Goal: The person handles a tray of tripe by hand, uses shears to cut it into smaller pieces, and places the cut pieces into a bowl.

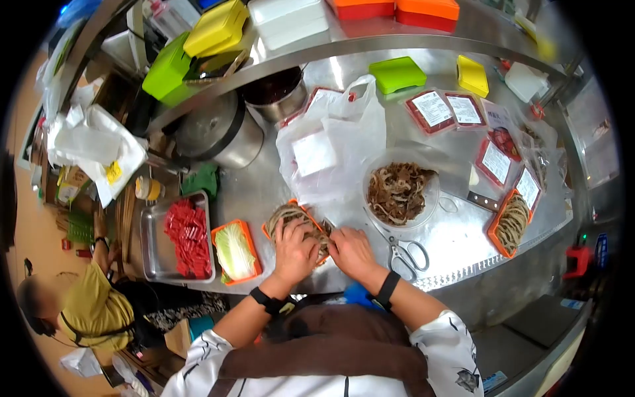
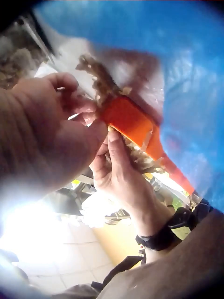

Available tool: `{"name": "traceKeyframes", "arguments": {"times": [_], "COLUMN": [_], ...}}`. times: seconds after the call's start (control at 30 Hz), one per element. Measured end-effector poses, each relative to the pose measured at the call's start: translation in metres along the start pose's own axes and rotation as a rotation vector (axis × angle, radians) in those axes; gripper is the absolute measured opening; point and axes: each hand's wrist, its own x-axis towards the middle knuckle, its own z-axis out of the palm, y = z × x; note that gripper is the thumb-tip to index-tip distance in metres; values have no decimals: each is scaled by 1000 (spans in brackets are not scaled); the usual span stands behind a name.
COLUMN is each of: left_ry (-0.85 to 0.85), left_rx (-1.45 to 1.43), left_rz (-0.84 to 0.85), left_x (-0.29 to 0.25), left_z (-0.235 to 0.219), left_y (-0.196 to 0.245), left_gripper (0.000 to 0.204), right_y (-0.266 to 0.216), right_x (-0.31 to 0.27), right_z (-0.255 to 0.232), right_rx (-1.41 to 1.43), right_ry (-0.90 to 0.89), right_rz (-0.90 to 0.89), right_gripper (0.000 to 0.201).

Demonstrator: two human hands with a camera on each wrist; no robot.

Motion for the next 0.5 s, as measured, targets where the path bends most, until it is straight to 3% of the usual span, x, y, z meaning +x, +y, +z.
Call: {"name": "traceKeyframes", "arguments": {"times": [0.2,0.27,0.3,0.37,0.4,0.47,0.5], "left_ry": [15,33,41,52,53,50,47], "left_rx": [-42,-66,-91,-113,-126,-121,-116], "left_rz": [0,-17,-24,-33,-40,-46,-47], "left_x": [-2,-2,-2,-3,-4,-3,-2], "left_z": [3,2,3,6,6,5,5], "left_y": [-8,-8,-7,-9,-10,-9,-9], "left_gripper": [10,10,10,11,12,13,14], "right_y": [-21,-25,-20,-11,-8,-14,-17], "right_x": [6,4,3,5,3,4,3], "right_z": [-5,-5,-3,5,8,11,12], "right_rx": [-65,193,184,409,406,240,240], "right_ry": [22,-31,-39,-140,-145,-41,-41], "right_rz": [-39,165,165,402,403,188,190], "right_gripper": [8,14,14,18,18,16,16]}}
